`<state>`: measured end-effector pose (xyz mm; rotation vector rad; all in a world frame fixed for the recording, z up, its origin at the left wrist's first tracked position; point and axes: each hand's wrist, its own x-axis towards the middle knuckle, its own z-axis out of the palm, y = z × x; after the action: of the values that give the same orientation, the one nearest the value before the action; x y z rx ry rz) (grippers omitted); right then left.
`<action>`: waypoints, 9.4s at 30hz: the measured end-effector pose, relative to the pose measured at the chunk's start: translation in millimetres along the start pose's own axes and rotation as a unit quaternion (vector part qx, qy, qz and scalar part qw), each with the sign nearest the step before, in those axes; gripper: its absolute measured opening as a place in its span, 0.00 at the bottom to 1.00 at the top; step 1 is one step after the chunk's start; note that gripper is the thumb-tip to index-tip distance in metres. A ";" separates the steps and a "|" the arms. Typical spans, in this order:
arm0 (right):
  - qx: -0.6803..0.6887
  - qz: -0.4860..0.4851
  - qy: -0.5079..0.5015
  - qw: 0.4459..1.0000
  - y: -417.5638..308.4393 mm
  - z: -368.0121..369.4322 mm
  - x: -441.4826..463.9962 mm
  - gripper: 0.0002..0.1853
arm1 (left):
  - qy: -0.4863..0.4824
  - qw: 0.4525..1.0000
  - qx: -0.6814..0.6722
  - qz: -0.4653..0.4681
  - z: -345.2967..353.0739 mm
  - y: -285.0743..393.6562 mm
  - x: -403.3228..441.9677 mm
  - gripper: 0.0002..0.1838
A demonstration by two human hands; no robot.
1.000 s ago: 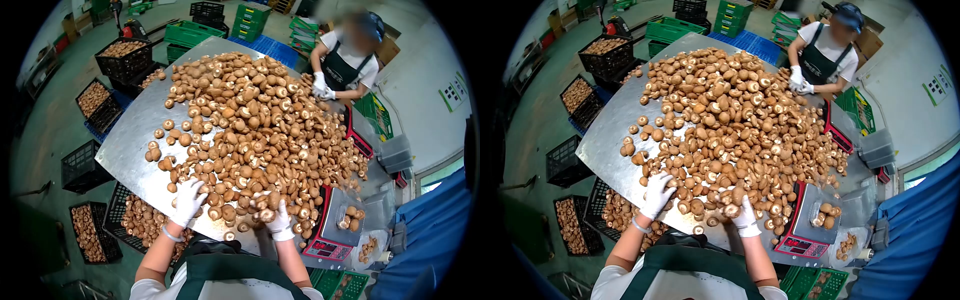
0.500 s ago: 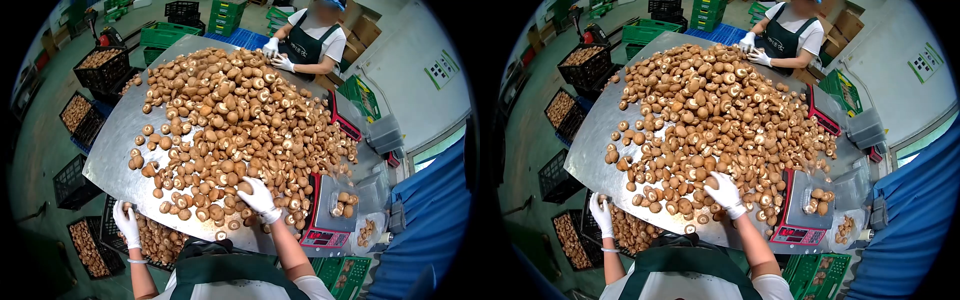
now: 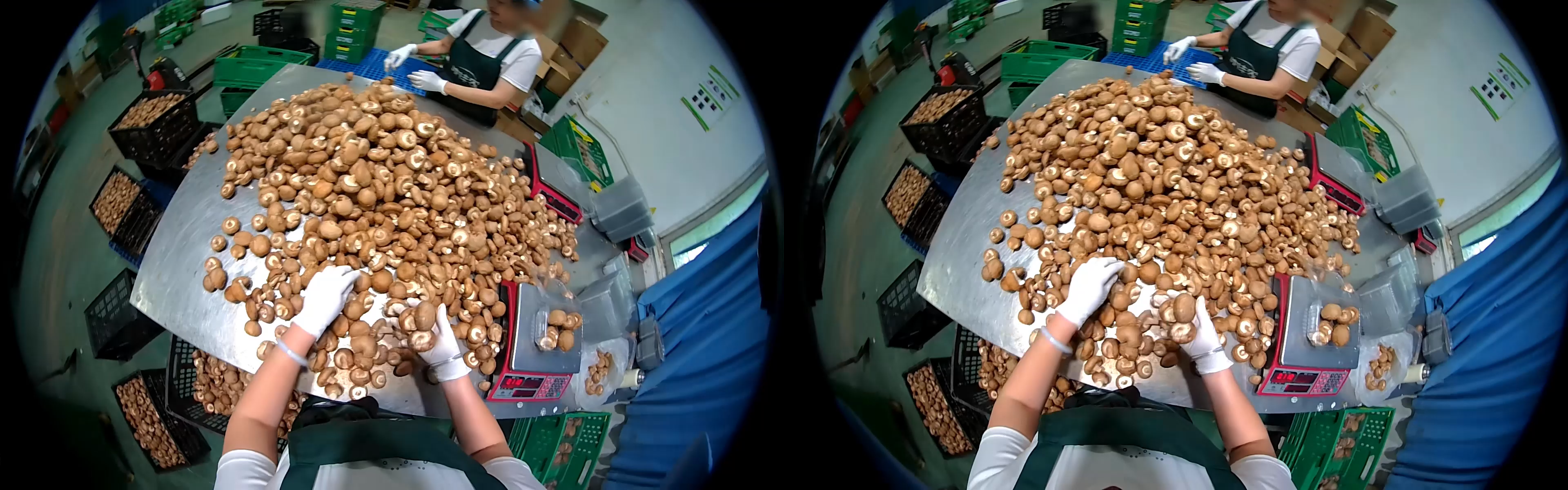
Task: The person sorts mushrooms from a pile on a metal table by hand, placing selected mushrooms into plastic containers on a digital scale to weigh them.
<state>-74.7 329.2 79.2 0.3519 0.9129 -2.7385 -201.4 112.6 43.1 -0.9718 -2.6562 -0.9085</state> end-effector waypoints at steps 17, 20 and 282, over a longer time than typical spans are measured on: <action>0.074 -0.078 0.009 0.994 4.3 -13.2 -36.8 0.34 | -0.134 0.536 -0.802 -0.228 21.5 44.4 16.2 0.24; -0.052 -0.042 0.122 0.990 -5.9 3.7 -54.5 0.30 | -0.142 0.452 -0.839 -0.267 8.9 73.0 19.4 0.20; -0.518 -0.314 0.334 0.722 -314.3 -217.1 -259.2 0.15 | 0.006 0.788 -0.521 -0.329 99.5 299.9 -4.7 0.18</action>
<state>111.0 743.6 162.2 0.9087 2.9654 -1.9238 -3.3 350.2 108.1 -0.0215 -2.3464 -2.6502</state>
